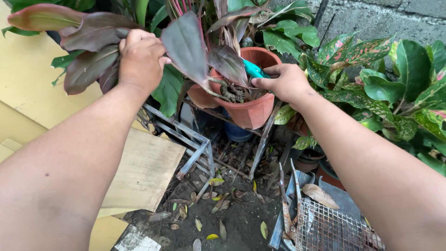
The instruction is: Pruning and trimming dried leaves and stems from various potted plants using garden shears.
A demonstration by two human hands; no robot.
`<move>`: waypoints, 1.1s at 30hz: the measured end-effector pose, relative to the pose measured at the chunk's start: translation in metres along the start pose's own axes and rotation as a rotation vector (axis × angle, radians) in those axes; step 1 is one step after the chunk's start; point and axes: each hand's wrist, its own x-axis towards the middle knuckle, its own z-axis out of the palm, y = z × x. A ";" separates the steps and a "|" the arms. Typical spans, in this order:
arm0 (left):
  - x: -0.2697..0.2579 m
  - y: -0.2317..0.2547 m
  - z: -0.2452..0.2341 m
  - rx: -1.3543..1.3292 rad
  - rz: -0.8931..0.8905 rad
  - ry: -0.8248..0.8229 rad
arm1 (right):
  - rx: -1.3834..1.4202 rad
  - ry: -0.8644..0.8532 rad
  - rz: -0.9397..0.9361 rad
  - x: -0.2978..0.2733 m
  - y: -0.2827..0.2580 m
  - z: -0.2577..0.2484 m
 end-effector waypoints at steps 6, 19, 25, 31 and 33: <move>-0.002 -0.004 0.004 0.008 0.014 0.013 | 0.414 -0.003 0.073 -0.019 0.012 -0.017; 0.000 0.004 -0.002 0.023 -0.013 0.013 | 0.783 -0.120 0.311 -0.078 0.036 -0.058; -0.002 0.001 -0.001 -0.009 0.010 0.030 | 0.944 -0.041 0.312 -0.119 0.066 -0.084; -0.016 -0.017 0.020 0.154 0.038 0.006 | 1.141 0.083 0.302 -0.178 0.082 -0.104; -0.017 -0.014 0.016 0.136 0.026 0.006 | 1.152 0.120 0.311 -0.193 0.090 -0.104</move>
